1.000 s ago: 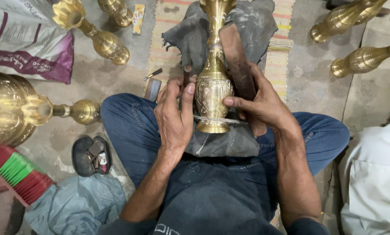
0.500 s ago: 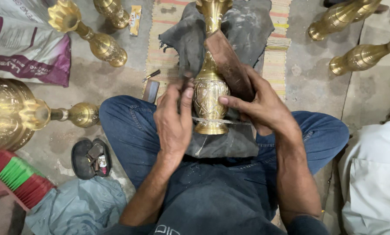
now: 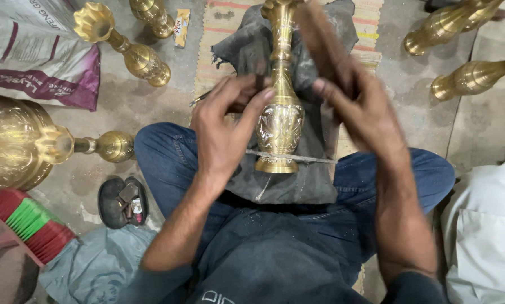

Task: The person sits on the floor and uses a chisel and wooden mallet to engrave a decorative pattern into a brass lamp base. They repeatedly tap the chisel into the metal surface to create fine lines and shapes.

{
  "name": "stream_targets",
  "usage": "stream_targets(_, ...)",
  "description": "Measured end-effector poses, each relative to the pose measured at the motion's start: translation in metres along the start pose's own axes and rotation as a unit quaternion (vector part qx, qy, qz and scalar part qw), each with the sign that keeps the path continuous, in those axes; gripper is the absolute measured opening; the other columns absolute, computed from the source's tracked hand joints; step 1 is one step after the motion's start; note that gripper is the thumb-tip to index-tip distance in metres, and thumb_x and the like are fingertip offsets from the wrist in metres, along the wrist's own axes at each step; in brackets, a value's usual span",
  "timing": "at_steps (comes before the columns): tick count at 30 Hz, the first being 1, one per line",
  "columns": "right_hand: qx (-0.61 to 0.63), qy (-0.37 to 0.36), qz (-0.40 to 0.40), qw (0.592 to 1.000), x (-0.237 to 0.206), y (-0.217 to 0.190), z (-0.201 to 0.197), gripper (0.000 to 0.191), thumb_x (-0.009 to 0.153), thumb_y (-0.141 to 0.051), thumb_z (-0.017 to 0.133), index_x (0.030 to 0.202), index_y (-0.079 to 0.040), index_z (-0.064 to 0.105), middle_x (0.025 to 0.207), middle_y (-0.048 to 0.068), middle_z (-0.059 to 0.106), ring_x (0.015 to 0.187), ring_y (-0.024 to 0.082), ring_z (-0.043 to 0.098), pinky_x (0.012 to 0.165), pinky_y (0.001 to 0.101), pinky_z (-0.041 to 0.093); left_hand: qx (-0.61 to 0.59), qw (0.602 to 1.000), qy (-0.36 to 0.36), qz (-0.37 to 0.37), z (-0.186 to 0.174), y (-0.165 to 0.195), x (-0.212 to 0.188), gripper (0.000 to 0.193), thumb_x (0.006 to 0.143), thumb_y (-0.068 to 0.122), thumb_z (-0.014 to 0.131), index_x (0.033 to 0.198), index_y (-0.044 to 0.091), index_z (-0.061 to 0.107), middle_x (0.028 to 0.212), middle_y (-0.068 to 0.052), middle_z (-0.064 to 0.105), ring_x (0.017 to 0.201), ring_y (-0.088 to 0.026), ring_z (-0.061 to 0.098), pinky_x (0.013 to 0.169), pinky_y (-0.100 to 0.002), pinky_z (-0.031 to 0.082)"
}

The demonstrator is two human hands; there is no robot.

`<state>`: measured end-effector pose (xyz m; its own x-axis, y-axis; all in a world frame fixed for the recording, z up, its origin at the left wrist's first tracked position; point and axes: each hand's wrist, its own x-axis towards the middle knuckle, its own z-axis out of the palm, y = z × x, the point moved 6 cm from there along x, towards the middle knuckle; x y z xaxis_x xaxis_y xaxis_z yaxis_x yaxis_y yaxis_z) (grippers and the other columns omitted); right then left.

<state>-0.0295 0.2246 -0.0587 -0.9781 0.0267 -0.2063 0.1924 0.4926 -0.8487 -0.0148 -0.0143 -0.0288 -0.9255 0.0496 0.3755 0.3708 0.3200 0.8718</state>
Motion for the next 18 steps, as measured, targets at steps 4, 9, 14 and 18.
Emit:
stream_targets(4, -0.176, 0.048, -0.227, 0.957, 0.020, -0.025, -0.031, 0.056, 0.091, -0.026, 0.082, 0.132, 0.003, 0.055, 0.098, 0.017, 0.068, 0.083, 0.023, 0.067, 0.068, 0.0392, 0.055, -0.144, 0.982, -0.092, -0.082, 0.027, -0.011, 0.025, 0.022, 0.101, 0.016, 0.077, 0.121, 0.007, 0.070, 0.085, -0.005, 0.078, 0.078, -0.010, 0.078, 0.068, -0.024, 0.067)
stream_targets(9, -0.283, -0.016, -0.215, 0.934, 0.056, -0.026, -0.049, 0.046, 0.093, -0.020, 0.083, 0.130, -0.002, 0.061, 0.104, 0.019, 0.071, 0.093, 0.032, 0.071, 0.081, 0.0459, 0.058, -0.141, 0.978, -0.144, -0.060, 0.031, -0.015, 0.031, 0.031, 0.098, 0.015, 0.077, 0.126, 0.006, 0.069, 0.087, -0.002, 0.075, 0.080, -0.007, 0.077, 0.066, -0.022, 0.068)
stream_targets(14, -0.358, -0.056, -0.228, 0.904, 0.073, -0.035, -0.051, 0.048, 0.096, -0.024, 0.081, 0.135, -0.004, 0.063, 0.095, 0.020, 0.072, 0.085, 0.033, 0.070, 0.073, 0.0486, 0.053, -0.183, 0.962, -0.165, -0.114, 0.034, -0.018, 0.039, 0.027, 0.099, 0.014, 0.077, 0.123, 0.004, 0.069, 0.082, -0.002, 0.076, 0.077, -0.007, 0.077, 0.065, -0.021, 0.065)
stream_targets(18, -0.372, -0.047, -0.287, 0.882, 0.075, -0.047, -0.044, 0.042, 0.094, -0.026, 0.084, 0.123, -0.001, 0.067, 0.090, 0.019, 0.070, 0.080, 0.033, 0.069, 0.068, 0.0464, 0.052, -0.142, 0.973, -0.159, -0.091, 0.035, -0.014, 0.035, 0.030, 0.097, 0.015, 0.077, 0.125, 0.005, 0.071, 0.078, -0.001, 0.075, 0.076, -0.004, 0.074, 0.065, -0.020, 0.066)
